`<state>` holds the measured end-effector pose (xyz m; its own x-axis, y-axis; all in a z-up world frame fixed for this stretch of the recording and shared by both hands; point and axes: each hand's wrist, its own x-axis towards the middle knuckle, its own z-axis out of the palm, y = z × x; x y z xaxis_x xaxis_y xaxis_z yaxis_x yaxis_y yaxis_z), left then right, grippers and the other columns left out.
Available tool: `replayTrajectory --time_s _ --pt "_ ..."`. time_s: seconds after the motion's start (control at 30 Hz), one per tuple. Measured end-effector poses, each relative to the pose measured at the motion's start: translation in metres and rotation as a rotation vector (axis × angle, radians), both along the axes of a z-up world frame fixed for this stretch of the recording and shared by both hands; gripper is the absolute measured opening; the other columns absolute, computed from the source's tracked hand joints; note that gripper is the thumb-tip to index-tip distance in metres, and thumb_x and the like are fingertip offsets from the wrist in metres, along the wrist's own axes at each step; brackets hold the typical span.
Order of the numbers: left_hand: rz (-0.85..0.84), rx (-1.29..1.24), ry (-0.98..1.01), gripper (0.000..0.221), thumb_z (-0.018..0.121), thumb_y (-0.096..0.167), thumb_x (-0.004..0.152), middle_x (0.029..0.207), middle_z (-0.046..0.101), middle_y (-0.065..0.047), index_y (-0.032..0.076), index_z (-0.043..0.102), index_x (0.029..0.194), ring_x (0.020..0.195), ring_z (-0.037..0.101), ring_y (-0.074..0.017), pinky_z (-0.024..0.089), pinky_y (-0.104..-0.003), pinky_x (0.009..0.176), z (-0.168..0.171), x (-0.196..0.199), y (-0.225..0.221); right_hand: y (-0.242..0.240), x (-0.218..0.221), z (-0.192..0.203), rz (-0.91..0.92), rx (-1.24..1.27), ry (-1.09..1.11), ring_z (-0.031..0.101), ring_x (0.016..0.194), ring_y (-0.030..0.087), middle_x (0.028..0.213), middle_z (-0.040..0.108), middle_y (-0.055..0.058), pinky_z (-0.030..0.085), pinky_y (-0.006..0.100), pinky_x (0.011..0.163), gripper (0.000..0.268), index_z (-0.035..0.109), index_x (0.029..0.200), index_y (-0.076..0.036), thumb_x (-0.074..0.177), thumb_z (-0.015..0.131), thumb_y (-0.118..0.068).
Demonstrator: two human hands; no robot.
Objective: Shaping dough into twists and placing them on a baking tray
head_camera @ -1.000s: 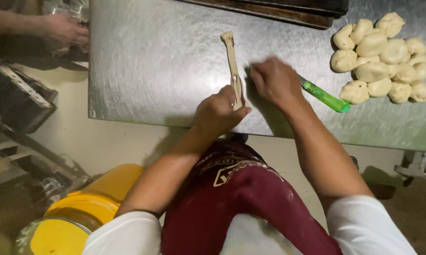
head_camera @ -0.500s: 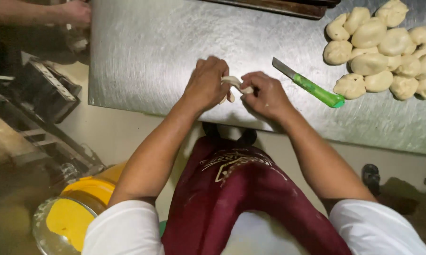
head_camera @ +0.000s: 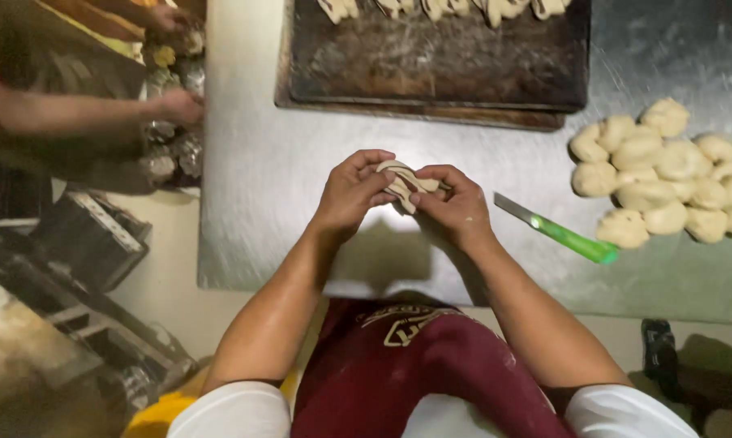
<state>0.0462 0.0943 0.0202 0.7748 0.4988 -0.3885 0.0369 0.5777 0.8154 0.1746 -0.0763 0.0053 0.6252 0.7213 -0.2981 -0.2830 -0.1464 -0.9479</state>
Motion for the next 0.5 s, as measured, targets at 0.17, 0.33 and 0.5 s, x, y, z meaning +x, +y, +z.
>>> replayTrajectory --time_s 0.17,0.33,0.5 --pt "-0.023 0.236 0.069 0.041 0.068 0.007 0.097 0.108 0.071 -0.021 -0.001 0.055 0.136 0.081 0.075 -0.0204 0.069 -0.028 0.071 -0.006 0.029 0.112 0.109 0.024 0.013 -0.085 -0.225 -0.376 0.06 0.076 0.007 0.097 0.07 0.003 0.056 0.023 0.068 0.041 0.079 0.116 -0.02 0.076 0.088 -0.015" --pt "-0.053 0.797 0.2 0.024 0.066 0.015 0.096 0.087 0.069 -0.009 0.011 0.064 0.119 0.071 0.066 -0.0163 0.058 -0.031 0.065 0.015 0.065 0.201 0.213 0.052 0.003 -0.072 -0.16 -0.698 0.072 0.087 0.02 0.103 0.077 0.007 0.058 0.03 0.077 0.038 0.078 0.114 -0.015 0.078 0.086 -0.009" --pt "-0.011 0.851 0.219 0.01 0.061 0.013 0.086 0.08 0.06 -0.005 0.013 0.063 0.076 0.07 0.057 -0.0166 0.046 -0.037 0.064 -0.019 0.087 0.24 0.241 0.054 -0.012 0.18 -0.404 -1.065 0.066 0.092 0.037 0.104 0.069 0.011 0.049 0.049 0.08 0.027 0.079 0.107 -0.016 0.083 0.068 -0.022"
